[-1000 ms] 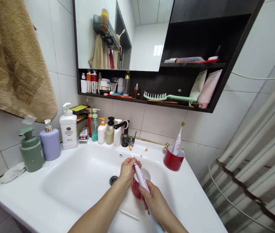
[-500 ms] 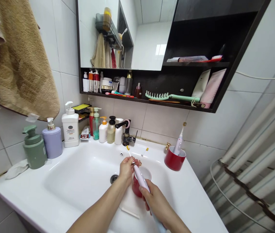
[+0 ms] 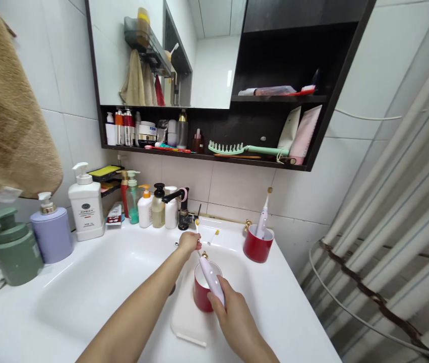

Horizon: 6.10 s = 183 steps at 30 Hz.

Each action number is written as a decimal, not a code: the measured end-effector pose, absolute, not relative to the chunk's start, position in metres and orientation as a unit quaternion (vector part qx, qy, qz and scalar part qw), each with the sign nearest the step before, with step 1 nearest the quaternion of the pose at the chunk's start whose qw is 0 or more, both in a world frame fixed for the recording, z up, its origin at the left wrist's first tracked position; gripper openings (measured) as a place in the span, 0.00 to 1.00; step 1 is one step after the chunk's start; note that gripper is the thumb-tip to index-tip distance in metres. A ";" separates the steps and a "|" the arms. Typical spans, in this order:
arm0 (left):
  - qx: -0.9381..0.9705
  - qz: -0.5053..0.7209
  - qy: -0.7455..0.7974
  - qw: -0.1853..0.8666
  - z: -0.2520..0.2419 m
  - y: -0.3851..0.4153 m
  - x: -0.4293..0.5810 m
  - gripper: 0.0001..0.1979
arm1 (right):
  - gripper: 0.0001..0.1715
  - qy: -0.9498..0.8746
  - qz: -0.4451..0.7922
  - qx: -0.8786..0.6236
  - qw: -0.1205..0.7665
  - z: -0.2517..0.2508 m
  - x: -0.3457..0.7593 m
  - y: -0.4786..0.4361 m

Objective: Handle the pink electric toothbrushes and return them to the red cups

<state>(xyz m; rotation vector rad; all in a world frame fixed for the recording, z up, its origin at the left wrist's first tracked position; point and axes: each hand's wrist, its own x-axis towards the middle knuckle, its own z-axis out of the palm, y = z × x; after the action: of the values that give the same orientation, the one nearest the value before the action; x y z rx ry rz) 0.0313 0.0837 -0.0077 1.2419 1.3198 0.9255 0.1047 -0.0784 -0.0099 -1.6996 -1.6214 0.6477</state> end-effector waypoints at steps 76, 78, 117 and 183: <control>0.364 0.455 0.292 0.759 0.004 0.016 0.013 0.04 | 0.17 -0.518 0.477 -0.577 0.414 -0.009 0.101 -0.080; 0.352 0.460 0.270 0.769 0.004 0.017 0.013 0.04 | 0.17 -0.514 0.496 -0.565 0.414 -0.009 0.100 -0.080; 0.315 0.553 0.320 0.702 0.004 0.025 0.008 0.04 | 0.12 -0.505 0.497 -0.577 0.406 -0.011 0.091 -0.081; 0.838 0.281 0.388 0.261 -0.042 -0.007 0.003 0.08 | 0.15 -0.515 0.267 -0.648 0.494 -0.039 0.111 -0.002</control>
<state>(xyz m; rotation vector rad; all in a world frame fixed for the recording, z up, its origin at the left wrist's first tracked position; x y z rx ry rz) 0.0026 -0.0069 -0.0420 2.2688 1.0510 0.7619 0.1107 -0.0022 -0.0392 -1.5720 -1.2479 0.6482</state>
